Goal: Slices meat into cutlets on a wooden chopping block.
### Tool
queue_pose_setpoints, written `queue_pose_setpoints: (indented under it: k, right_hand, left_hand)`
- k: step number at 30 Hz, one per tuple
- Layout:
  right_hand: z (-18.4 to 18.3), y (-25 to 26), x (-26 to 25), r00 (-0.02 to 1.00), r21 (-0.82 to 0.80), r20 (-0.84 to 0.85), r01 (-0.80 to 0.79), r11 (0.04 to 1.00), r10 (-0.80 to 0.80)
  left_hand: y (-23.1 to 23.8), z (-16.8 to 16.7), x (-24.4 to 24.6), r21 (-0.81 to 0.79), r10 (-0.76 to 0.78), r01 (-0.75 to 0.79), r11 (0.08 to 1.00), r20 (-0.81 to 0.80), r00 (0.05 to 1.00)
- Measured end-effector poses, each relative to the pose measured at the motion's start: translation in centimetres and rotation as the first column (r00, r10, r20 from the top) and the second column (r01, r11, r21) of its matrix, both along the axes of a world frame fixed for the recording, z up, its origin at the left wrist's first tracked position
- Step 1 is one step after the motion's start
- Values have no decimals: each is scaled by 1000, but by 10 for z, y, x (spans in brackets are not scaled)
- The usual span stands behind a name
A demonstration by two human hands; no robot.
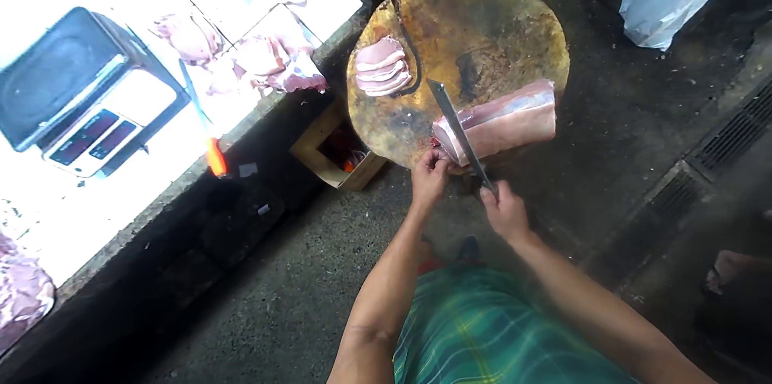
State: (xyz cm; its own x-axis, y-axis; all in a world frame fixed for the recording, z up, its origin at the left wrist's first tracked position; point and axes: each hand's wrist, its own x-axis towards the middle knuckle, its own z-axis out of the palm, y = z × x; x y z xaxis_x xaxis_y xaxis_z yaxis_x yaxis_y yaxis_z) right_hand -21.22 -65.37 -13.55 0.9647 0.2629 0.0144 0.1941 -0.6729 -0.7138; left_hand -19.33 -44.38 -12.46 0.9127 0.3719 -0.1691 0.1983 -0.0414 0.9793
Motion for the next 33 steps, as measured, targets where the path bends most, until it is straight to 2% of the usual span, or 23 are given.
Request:
queue_pose_setpoints:
  k: [4,8,13,16,19,25,28,33]
  right_hand:
    - [-7,0,1,999,-61,-31,16,998,-18]
    - [-21,-1,-2,1000,-103,-24,17,995,-19]
    - [-31,-1,-2,1000,-78,2,0,997,0]
    - [-26,-3,-3,999,-38,54,-5,999,7]
    - [-19,-1,-2,993,-5,121,-2,1000,3]
    - [-15,6,5,998,-25,61,9,1000,-7]
    - [-22,5,3,999,-57,53,8,998,-5]
    - [-34,0,-1,999,-117,32,22,993,-18]
  left_hand:
    - [-1,-2,6,47,-30,30,998,8,1000]
    - [-3,-9,13,174,-109,104,979,15,994]
    - [-5,-12,14,264,-119,113,958,3,993]
    - [-5,-12,13,245,-125,115,963,27,992]
    - [-4,-11,11,160,-115,103,982,68,991]
    - [-2,-11,12,115,-106,96,989,92,990]
    - [-2,-15,15,173,-125,110,979,80,989]
    - [0,-19,18,358,-174,147,922,43,984]
